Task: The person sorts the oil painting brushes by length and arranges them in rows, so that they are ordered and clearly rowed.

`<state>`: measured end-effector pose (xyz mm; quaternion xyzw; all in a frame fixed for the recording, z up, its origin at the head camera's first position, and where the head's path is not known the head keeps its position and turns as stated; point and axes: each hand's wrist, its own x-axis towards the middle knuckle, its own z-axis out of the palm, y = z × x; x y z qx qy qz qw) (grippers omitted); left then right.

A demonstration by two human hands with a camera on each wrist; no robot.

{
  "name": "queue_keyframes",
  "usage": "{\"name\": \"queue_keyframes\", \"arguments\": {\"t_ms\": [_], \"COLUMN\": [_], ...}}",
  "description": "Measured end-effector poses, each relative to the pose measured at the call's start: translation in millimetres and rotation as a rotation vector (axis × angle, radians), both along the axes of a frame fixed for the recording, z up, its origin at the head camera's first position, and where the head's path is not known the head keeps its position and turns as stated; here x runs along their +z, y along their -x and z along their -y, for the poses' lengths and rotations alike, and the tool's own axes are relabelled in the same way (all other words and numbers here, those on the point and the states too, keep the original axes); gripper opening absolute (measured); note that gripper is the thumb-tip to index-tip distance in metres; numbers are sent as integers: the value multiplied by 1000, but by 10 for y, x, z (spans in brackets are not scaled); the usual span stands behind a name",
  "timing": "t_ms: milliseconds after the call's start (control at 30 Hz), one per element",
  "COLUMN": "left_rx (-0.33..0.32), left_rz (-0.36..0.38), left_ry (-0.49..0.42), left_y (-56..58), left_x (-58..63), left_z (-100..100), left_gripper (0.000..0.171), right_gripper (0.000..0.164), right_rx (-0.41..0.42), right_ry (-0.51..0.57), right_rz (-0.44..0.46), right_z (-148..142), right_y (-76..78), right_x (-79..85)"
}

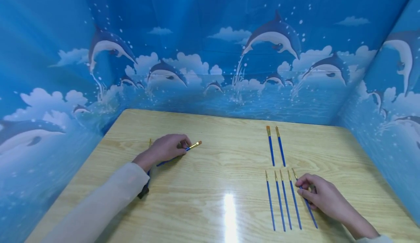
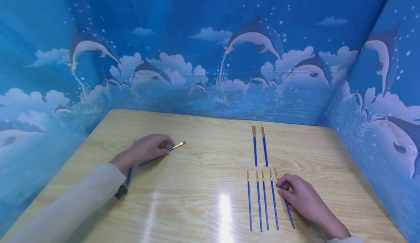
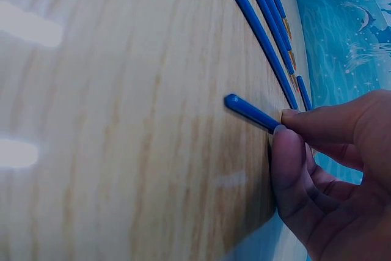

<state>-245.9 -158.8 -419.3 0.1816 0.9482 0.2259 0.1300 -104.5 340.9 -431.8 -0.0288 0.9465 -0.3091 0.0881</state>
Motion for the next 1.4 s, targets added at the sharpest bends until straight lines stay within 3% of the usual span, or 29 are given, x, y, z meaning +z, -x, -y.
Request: {"name": "queue_keyframes", "arguments": {"t_ms": [367, 767, 1400], "left_rx": [-76, -109, -90], "left_rz": [-35, -69, -72], "left_ry": [11, 59, 59], "left_y": [-18, -10, -14], "left_x": [25, 0, 31], "left_z": [-82, -20, -35], "left_gripper": [18, 11, 4], "right_gripper": [12, 12, 12], "right_rx": [-6, -1, 3], "right_ry": [9, 2, -2], "right_rz": [13, 5, -12], "right_z": [-3, 3, 2], "right_y": [0, -4, -10], "right_x": [-4, -5, -6]}}
